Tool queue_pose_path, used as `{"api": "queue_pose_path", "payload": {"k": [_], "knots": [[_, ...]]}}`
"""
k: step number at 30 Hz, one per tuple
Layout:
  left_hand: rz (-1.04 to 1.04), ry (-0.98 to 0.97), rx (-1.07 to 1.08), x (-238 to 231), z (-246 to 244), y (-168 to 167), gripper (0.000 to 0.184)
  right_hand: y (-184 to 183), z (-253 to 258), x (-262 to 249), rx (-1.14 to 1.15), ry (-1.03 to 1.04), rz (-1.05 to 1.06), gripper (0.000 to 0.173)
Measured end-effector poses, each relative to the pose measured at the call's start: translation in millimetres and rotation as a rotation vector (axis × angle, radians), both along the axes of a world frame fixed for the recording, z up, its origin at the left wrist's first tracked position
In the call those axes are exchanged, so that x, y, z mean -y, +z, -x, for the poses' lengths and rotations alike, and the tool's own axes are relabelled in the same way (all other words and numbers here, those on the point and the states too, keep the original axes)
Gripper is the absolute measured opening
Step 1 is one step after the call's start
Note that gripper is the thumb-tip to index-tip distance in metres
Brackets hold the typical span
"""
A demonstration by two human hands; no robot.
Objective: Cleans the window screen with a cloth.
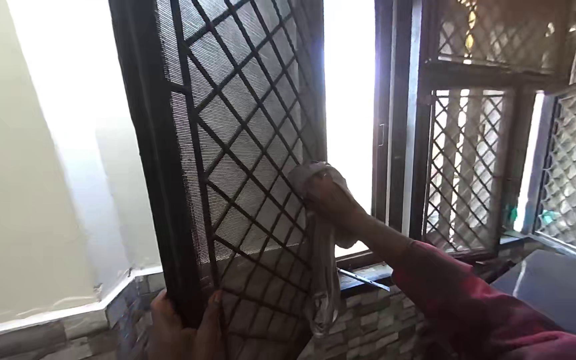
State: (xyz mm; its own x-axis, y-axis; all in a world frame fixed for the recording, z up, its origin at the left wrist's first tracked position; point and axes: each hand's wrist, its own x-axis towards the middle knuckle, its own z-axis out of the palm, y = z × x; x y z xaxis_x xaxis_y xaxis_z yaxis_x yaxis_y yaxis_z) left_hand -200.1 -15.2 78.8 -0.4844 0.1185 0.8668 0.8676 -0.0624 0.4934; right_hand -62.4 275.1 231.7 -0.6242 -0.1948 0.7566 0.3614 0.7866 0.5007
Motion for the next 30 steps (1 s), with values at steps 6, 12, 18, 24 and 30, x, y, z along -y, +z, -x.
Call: {"api": "queue_pose_path", "payload": {"k": [6,12,18,24,30], "knots": [[0.035,0.024,0.029,1.0,4.7,3.0,0.067,-2.9,-16.8,29.5,0.022,-0.018,0.326,0.024],[0.001,0.003,0.015,-2.3,10.8,1.1,0.068,-12.1,-38.0,-5.3,-0.207,-0.043,0.336,0.036],[-0.021,-0.023,0.032,-3.7,7.2,-0.2,0.068,30.3,-24.9,-21.8,0.052,-0.027,0.245,0.026],[-0.049,-0.032,-0.031,-4.4,6.2,-3.1,0.068,37.0,-12.1,-25.4,0.14,-0.225,0.438,0.03],[-0.061,-0.084,-0.068,-5.1,2.0,-1.9,0.067,24.8,-0.2,-11.2,0.009,-0.2,0.28,0.03]]}}
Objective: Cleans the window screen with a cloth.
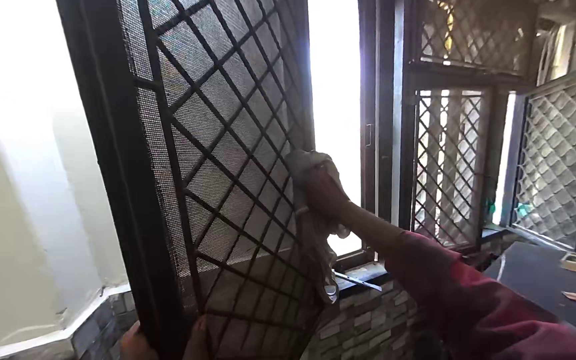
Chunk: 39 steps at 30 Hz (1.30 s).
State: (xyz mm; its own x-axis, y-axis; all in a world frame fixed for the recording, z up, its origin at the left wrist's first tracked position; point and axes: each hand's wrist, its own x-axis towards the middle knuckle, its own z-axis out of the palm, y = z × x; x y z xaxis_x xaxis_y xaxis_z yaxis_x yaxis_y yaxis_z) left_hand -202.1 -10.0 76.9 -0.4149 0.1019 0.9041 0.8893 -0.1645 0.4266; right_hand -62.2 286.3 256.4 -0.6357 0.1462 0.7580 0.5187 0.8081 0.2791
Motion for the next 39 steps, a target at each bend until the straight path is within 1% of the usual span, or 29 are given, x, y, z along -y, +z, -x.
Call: {"api": "queue_pose_path", "payload": {"k": [2,4,6,7,9,11,12,14,17,18,20,21,22,24,25,27,28,30,32,33,35,36,37,38,39], "knots": [[-0.002,-0.011,0.02,0.8,-1.1,0.0,0.067,-1.1,2.3,-0.4,-0.158,0.166,-0.067,0.027],[0.016,-0.014,0.035,2.3,-3.8,0.0,0.067,-0.5,-5.6,5.2,-0.207,0.203,-0.021,0.031],[0.039,0.009,0.036,4.8,-5.4,0.5,0.067,-5.9,-15.2,-2.0,-0.274,0.263,0.003,0.035],[0.036,0.01,0.038,5.0,-6.3,1.1,0.066,-10.3,-20.7,-8.9,-0.3,0.275,0.017,0.036],[0.019,-0.002,0.041,4.2,-6.5,1.8,0.065,-16.7,-30.2,-20.3,-0.363,0.229,0.059,0.04],[0.011,-0.017,0.043,3.5,-6.0,2.6,0.065,-12.9,-35.1,-24.5,-0.418,0.19,0.04,0.043],[0.003,-0.022,0.037,2.0,-4.4,1.9,0.066,-6.7,-35.5,-27.1,-0.392,0.169,-0.002,0.041],[-0.021,-0.055,0.027,-0.9,-0.6,-0.7,0.066,12.3,-35.2,-23.3,-0.237,0.124,-0.075,0.034],[-0.026,-0.061,0.025,-3.2,2.0,-2.8,0.067,40.7,-21.1,-29.4,0.027,0.073,-0.067,0.032],[-0.021,-0.062,0.028,-3.1,1.9,-2.7,0.067,45.7,-16.6,-29.1,0.099,0.016,-0.022,0.034],[-0.007,-0.092,0.044,-3.3,4.2,-3.4,0.065,52.8,-16.1,-11.9,0.227,-0.175,0.039,0.035],[-0.009,-0.106,0.049,-4.4,6.5,-4.8,0.063,56.4,-18.2,-9.5,0.278,-0.24,0.03,0.035],[-0.008,-0.107,0.052,-4.5,6.6,-4.2,0.061,58.6,-20.0,-13.7,0.302,-0.258,-0.018,0.031],[-0.012,-0.077,0.071,-3.6,-6.2,9.9,0.051,61.5,-23.2,-36.5,0.281,-0.146,-0.157,0.021],[-0.003,-0.069,0.072,-2.9,-13.7,16.9,0.047,62.2,-25.4,-42.7,0.26,-0.096,-0.203,0.021],[0.038,-0.057,0.099,0.4,-24.1,26.2,0.045,59.0,-28.2,-39.2,0.23,-0.062,-0.213,0.025],[0.039,-0.053,0.116,1.5,-26.1,27.6,0.047,57.3,-26.9,-35.8,0.21,-0.071,-0.187,0.028],[-0.014,-0.023,0.072,-0.8,-14.5,12.4,0.058,54.6,-22.7,-23.7,0.104,-0.032,-0.097,0.031],[-0.013,-0.021,0.04,-1.8,-3.5,0.6,0.065,59.4,-15.1,-24.6,-0.028,0.038,-0.086,0.034],[-0.018,-0.025,0.032,-2.3,-1.4,-0.6,0.066,62.7,-12.4,-27.5,-0.078,0.081,-0.058,0.037],[-0.023,-0.048,0.022,-2.6,0.7,-0.4,0.066,68.0,-11.7,-31.3,-0.158,0.25,0.049,0.038],[-0.024,-0.061,0.014,-2.6,2.4,-0.5,0.065,68.2,-12.1,-32.5,-0.204,0.359,0.137,0.04],[-0.027,-0.068,0.002,-3.0,3.8,-0.7,0.064,68.3,-13.3,-34.2,-0.247,0.432,0.27,0.044],[-0.028,-0.071,-0.006,-3.4,4.6,-0.7,0.064,68.1,-15.5,-33.9,-0.29,0.47,0.43,0.044],[-0.03,-0.07,0.002,-3.0,3.9,1.2,0.064,68.4,-16.4,-35.0,-0.317,0.489,0.537,0.039]]}}
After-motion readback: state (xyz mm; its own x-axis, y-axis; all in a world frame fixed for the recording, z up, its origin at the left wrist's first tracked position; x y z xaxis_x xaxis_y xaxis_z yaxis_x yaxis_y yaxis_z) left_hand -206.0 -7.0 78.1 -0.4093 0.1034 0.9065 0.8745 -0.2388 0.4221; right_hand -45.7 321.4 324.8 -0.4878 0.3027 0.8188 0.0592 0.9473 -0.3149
